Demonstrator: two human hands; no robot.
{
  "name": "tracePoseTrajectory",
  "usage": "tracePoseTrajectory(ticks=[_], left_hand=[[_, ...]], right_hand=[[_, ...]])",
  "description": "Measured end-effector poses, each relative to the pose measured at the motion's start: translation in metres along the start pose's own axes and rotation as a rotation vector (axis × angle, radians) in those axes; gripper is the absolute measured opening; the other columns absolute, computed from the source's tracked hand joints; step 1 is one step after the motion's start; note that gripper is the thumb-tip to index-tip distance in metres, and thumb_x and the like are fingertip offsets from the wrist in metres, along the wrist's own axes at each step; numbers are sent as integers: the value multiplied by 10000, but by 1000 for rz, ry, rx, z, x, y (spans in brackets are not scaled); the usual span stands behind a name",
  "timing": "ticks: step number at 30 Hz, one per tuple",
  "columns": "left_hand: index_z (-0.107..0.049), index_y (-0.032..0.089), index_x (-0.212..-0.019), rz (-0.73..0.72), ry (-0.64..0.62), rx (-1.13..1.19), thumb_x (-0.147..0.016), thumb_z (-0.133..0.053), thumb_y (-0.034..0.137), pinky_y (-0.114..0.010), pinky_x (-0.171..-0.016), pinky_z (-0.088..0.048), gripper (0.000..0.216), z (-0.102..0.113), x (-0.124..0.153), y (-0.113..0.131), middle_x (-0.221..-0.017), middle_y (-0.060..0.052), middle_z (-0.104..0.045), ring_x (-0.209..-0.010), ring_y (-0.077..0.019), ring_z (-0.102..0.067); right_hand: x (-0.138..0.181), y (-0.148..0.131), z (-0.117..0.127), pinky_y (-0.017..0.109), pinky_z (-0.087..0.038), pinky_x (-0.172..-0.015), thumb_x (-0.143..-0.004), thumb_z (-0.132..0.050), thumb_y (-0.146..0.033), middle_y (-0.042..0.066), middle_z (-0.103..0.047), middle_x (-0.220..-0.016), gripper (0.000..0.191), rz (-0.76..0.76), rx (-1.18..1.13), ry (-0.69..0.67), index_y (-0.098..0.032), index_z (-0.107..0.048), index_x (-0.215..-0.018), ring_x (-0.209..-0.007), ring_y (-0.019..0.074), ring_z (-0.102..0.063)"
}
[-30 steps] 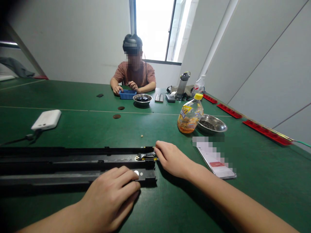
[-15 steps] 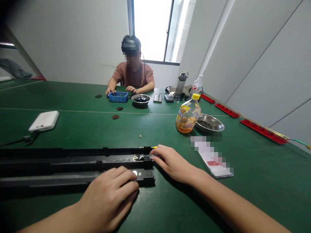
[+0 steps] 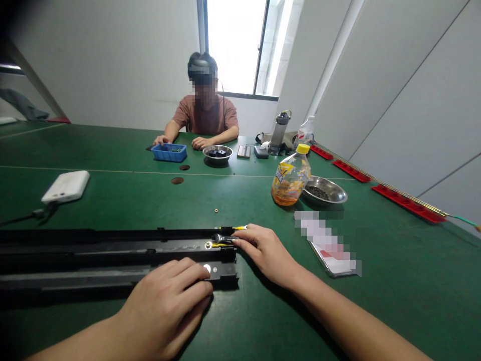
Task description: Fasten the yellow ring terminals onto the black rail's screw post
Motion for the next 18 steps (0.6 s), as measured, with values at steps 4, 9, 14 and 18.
tracePoseTrajectory(ticks=[4, 9, 14, 18], left_hand=[[-627, 209, -991, 3, -2, -3, -950, -607, 192, -403, -749, -514, 49, 0, 0, 0, -1022, -52, -649, -898, -245, -568], [-628, 209, -995, 3, -16, 2, -951, -602, 194, -414, -750, -521, 52, -2, 1, -1, -1025, -50, -647, -906, -248, -567], [-632, 209, -997, 9, -12, -2, -951, -608, 201, -410, -760, -525, 53, -1, 1, -2, -1040, -52, -653, -909, -245, -566], [-628, 210, -986, 7, -20, -8, -943, -613, 202, -410, -760, -529, 45, 0, 0, -1, -1053, -52, -655, -915, -248, -568]], right_hand=[[4, 4, 2, 307, -505, -835, -1080, -612, -304, 59, -766, -993, 234, -33, 4, 8, -205, -818, -1130, -900, 209, -692], [11, 5, 11, 314, -508, -800, -1098, -559, -403, 58, -752, -953, 325, -87, -26, -56, -215, -822, -1067, -881, 219, -701], [15, 2, 10, 307, -502, -795, -1086, -595, -411, 46, -760, -956, 291, -78, -19, -68, -224, -818, -1097, -873, 209, -695], [14, -3, 4, 311, -510, -803, -1090, -593, -401, 43, -774, -956, 283, -79, -16, -53, -235, -822, -1100, -879, 211, -705]])
Point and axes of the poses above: each hand's wrist, its own x-axis away from the middle knuckle, its own z-axis out of the back of the hand, y = z × x, the point moved 5 cm from there along -x, towards the middle knuckle
